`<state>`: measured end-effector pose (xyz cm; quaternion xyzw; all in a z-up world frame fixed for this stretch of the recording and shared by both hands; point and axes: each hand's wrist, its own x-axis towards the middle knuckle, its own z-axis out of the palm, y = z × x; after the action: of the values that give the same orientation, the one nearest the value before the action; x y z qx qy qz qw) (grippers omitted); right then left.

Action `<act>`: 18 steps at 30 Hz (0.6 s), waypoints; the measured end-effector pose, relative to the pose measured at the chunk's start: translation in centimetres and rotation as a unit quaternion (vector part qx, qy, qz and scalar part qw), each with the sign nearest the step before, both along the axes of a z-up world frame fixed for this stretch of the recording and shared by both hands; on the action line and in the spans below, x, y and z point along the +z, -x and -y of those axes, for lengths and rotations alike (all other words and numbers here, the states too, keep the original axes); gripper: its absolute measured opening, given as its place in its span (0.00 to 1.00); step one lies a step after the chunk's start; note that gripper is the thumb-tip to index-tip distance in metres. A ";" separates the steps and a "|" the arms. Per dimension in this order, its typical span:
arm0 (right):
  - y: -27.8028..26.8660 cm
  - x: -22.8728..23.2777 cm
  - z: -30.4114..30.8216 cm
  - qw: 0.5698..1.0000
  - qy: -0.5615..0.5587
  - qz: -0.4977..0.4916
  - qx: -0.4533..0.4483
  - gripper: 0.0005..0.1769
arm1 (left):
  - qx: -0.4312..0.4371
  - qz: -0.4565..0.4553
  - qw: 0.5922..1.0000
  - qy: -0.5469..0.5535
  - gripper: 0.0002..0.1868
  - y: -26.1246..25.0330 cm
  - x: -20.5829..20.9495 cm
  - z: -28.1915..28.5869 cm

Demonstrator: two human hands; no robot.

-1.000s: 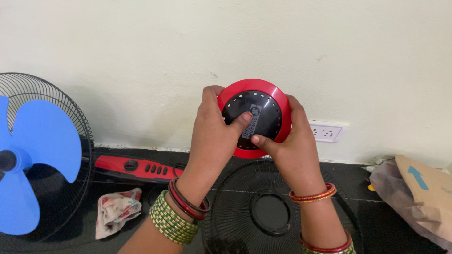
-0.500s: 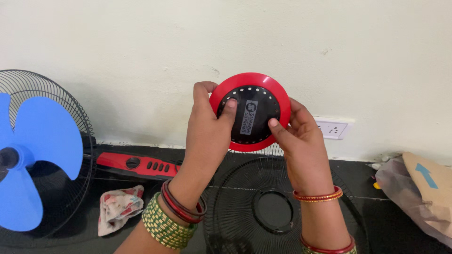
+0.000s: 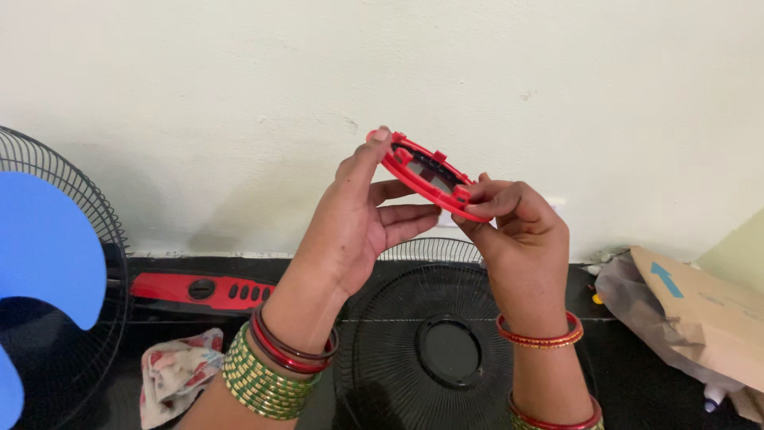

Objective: The person assembles a table fan by attaching a red plastic ring to the central hub of the fan cage. They wipe the ring with a cloth, align it with the hub, and secure it in place. The task involves handling the fan cage, the red ring, and a cloth.

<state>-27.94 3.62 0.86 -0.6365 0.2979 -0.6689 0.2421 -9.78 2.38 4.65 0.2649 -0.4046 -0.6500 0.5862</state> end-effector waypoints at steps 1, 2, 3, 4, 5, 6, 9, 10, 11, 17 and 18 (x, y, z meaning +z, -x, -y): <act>-0.4 0.1 -0.1 1.000 0.009 -0.024 -0.011 0.14 | -0.011 0.004 1.000 0.018 0.37 -0.4 0.2 0.0; -0.8 0.2 -0.2 0.998 0.018 -0.048 -0.022 0.14 | -0.022 0.007 0.999 0.036 0.34 -0.8 0.3 0.0; -1.2 0.3 -0.4 0.996 0.027 -0.072 -0.033 0.13 | -0.032 0.010 0.998 0.053 0.31 -1.1 0.3 0.1; -1.6 0.5 -0.5 0.993 0.032 -0.096 -0.054 0.13 | -0.037 0.001 0.998 0.047 0.28 -1.5 0.3 0.2; -2.1 0.7 -0.7 0.989 0.039 -0.120 -0.073 0.13 | -0.041 -0.009 0.998 0.043 0.26 -1.9 0.4 0.3; -2.6 0.9 -0.8 0.984 0.045 -0.144 -0.093 0.13 | -0.045 -0.018 0.998 0.038 0.24 -2.4 0.4 0.5; -4.2 1.5 -1.2 0.982 -0.002 -0.157 -0.106 0.14 | -0.033 -0.001 0.999 0.018 0.22 -3.7 0.7 0.7; -4.7 1.6 -1.2 0.986 -0.020 -0.138 -0.092 0.15 | -0.020 0.008 1.000 0.013 0.22 -4.2 0.8 0.7; -5.2 1.7 -1.2 0.989 -0.040 -0.117 -0.078 0.17 | -0.007 0.018 1.000 0.006 0.22 -4.6 0.9 0.7; -7.5 1.3 -1.1 0.989 -0.042 -0.068 -0.122 0.16 | 0.049 0.083 0.995 -0.005 0.25 -7.8 0.4 1.3; -7.8 1.1 -1.0 0.989 -0.053 -0.056 -0.130 0.13 | 0.054 0.097 0.994 -0.009 0.26 -8.3 0.2 1.4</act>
<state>-20.11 4.57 2.00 -0.6151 0.4262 -0.6414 0.1692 -1.44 0.97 4.89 0.3536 -0.4390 -0.5920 0.5760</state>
